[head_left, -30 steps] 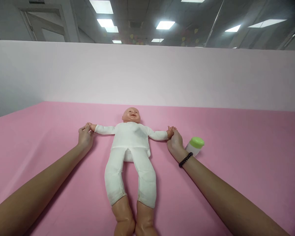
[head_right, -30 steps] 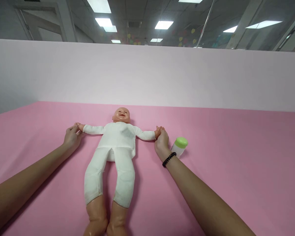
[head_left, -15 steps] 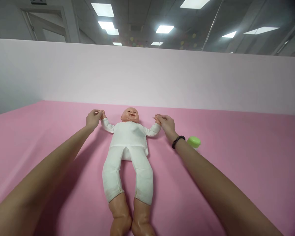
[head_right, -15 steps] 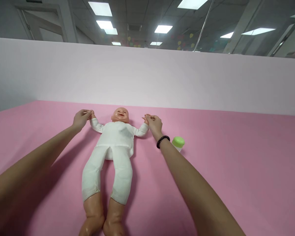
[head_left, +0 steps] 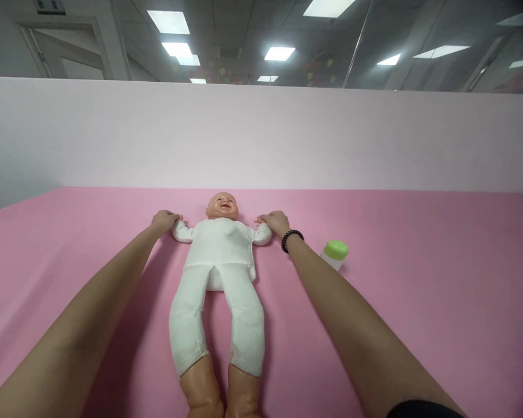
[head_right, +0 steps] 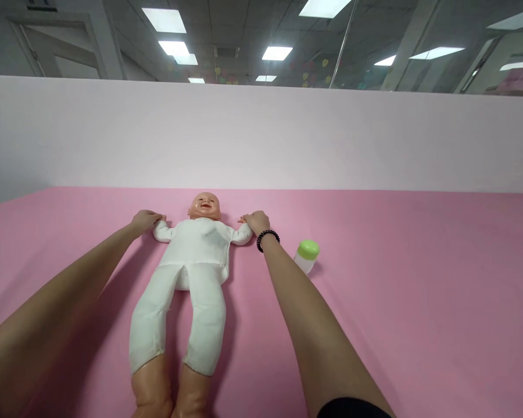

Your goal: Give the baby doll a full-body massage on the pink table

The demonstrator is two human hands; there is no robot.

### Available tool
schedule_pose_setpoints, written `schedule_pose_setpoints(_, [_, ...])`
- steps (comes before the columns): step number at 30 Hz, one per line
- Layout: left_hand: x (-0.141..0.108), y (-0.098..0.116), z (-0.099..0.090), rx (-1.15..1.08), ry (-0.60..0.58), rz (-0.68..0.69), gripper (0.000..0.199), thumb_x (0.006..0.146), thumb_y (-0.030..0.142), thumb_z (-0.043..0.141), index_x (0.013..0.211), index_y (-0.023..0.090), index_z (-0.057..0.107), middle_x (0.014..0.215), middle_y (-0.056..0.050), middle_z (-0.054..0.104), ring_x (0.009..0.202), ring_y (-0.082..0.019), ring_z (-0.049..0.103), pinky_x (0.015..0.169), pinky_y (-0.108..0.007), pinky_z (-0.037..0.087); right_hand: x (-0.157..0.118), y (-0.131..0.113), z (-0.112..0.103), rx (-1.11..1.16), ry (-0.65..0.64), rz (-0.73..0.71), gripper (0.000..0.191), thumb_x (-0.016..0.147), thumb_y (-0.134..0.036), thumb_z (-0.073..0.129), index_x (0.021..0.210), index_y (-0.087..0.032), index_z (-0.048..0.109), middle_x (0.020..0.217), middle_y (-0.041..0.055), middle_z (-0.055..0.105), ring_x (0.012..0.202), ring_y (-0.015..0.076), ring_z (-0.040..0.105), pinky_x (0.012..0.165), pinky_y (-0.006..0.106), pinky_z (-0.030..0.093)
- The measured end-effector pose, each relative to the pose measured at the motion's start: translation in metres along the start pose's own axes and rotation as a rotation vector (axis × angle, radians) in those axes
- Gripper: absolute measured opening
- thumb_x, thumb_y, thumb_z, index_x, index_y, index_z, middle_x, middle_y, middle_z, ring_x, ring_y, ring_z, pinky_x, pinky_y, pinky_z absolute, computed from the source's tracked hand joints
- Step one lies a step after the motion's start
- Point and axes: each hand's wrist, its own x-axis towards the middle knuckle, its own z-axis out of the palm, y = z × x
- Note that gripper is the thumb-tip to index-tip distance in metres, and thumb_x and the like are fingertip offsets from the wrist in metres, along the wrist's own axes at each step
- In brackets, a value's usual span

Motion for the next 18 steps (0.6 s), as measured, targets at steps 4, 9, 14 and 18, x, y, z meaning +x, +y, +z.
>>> schedule_pose_setpoints(4, [-0.027, 0.023, -0.009, 0.084, 0.091, 0.171, 0.007, 0.073, 0.012, 0.07, 0.074, 0.018, 0.068, 0.081, -0.005, 0.069, 0.081, -0.022, 0.061, 0.077, -0.03, 0.044, -0.012, -0.021, -0.027, 0.116, 0.091, -0.139, 0.014, 0.077, -0.028, 0.074, 0.076, -0.016, 0.067, 0.085, 0.0047, 0.072, 0.08, 0.0159, 0.064, 0.07, 0.026, 0.048])
schedule_pose_setpoints(9, [-0.074, 0.053, -0.028, 0.06, -0.04, 0.458, 0.024, 0.074, 0.011, 0.073, 0.095, 0.02, 0.068, 0.089, -0.003, 0.068, 0.085, -0.02, 0.061, 0.081, -0.029, 0.045, -0.06, -0.052, -0.075, 0.191, -0.01, -0.449, 0.017, 0.062, -0.02, 0.083, 0.073, -0.016, 0.07, 0.077, 0.0025, 0.071, 0.074, 0.0156, 0.062, 0.065, 0.026, 0.047])
schedule_pose_setpoints(14, [-0.12, 0.055, -0.052, 0.428, -0.405, 0.733, 0.017, 0.069, 0.015, 0.074, 0.085, 0.021, 0.071, 0.081, -0.004, 0.063, 0.072, -0.02, 0.056, 0.076, -0.031, 0.045, -0.12, -0.036, -0.095, -0.101, -0.215, -0.9, 0.007, 0.079, -0.026, 0.076, 0.081, -0.02, 0.072, 0.08, 0.0018, 0.069, 0.072, 0.015, 0.06, 0.069, 0.028, 0.048])
schedule_pose_setpoints(18, [-0.144, 0.032, -0.065, 0.712, -0.705, 0.965, 0.009, 0.078, 0.019, 0.061, 0.075, 0.024, 0.068, 0.079, -0.007, 0.06, 0.067, -0.019, 0.053, 0.071, -0.032, 0.046, -0.149, -0.001, -0.091, -0.422, -0.306, -1.232, 0.013, 0.095, -0.018, 0.057, 0.092, -0.022, 0.07, 0.088, 0.0044, 0.068, 0.077, 0.017, 0.061, 0.071, 0.03, 0.049])
